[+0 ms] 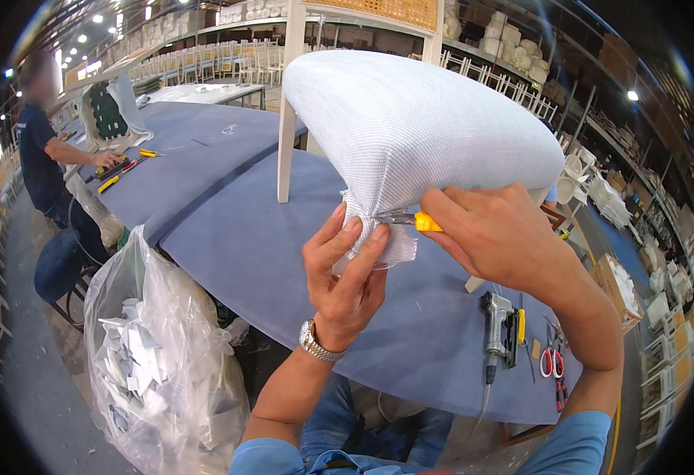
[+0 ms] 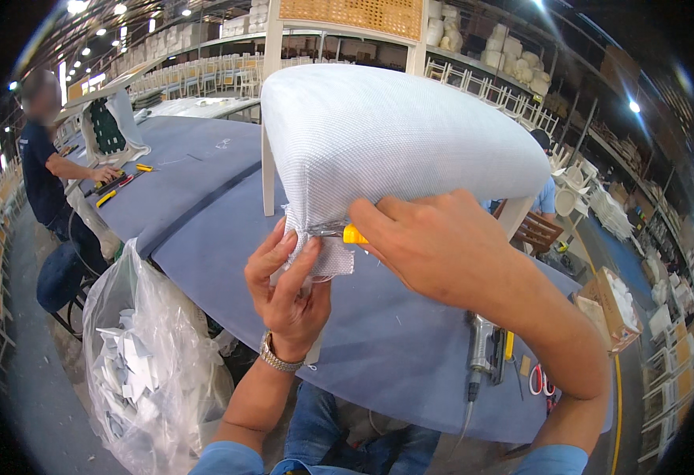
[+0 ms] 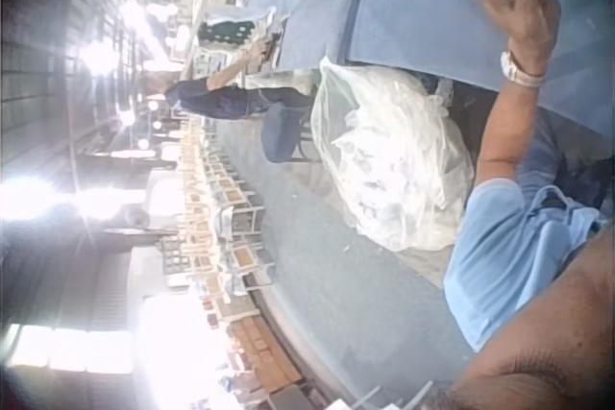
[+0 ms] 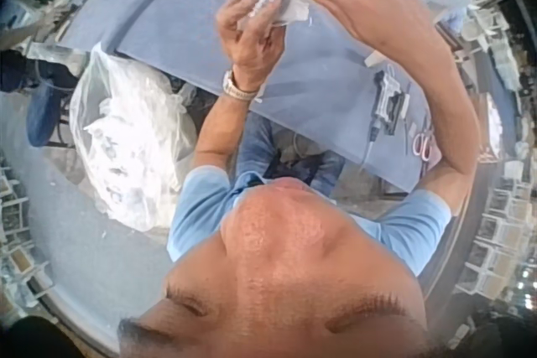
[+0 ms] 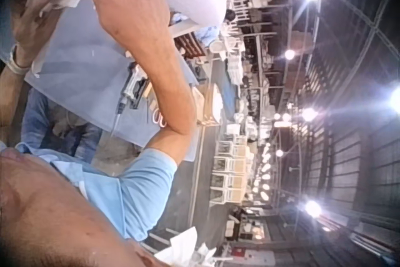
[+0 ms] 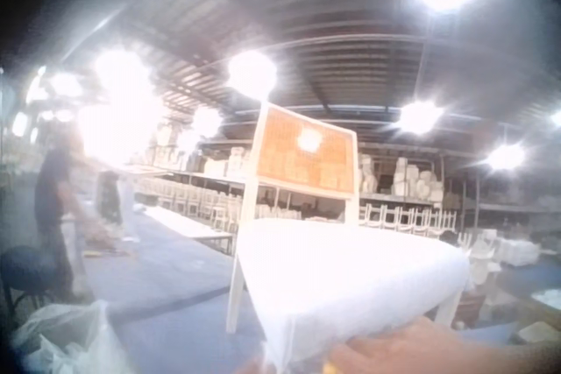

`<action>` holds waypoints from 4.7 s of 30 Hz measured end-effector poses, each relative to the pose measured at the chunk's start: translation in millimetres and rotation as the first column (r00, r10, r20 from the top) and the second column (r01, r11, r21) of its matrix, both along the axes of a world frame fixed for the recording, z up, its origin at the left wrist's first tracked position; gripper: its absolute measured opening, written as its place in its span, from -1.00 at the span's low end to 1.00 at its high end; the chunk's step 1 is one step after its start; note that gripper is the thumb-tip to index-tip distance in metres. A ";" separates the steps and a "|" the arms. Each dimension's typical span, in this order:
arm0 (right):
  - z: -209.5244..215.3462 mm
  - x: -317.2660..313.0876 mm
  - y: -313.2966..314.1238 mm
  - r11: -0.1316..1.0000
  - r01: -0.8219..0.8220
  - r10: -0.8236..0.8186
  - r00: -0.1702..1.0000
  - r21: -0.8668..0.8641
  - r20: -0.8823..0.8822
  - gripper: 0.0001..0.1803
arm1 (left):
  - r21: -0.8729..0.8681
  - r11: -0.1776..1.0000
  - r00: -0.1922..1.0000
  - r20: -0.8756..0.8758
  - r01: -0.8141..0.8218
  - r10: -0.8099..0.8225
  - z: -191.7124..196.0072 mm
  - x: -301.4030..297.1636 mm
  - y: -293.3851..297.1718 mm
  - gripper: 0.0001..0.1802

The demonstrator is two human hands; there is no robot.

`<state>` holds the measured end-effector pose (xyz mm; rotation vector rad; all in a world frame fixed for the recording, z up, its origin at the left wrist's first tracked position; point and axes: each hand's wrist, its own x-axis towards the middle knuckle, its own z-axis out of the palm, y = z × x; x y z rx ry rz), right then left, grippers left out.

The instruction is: The person staples white fabric onto a chair seat frame using a staple gun, then trims excess fabric with a utility knife. The person rotates the chair to access different edges and continues securing and trimming the fabric.

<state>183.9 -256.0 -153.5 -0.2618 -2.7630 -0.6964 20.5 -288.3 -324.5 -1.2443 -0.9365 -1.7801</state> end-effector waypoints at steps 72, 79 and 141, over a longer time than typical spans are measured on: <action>31.3 95.4 -67.3 0.847 0.483 -0.521 0.837 -0.220 -0.169 -0.75 | -0.095 0.691 0.691 0.230 0.717 -0.685 27.6 90.7 11.9 -0.76; 38.1 73.2 -59.2 0.909 0.404 -0.414 0.902 -0.102 -0.122 -0.71 | -0.041 0.602 0.600 0.152 0.798 -0.785 20.9 80.6 30.8 -0.71; 45.1 29.5 -100.9 0.642 0.721 -0.763 0.566 0.262 0.311 -0.67 | -0.022 0.711 0.711 0.049 0.703 -0.702 7.7 90.8 24.7 -0.60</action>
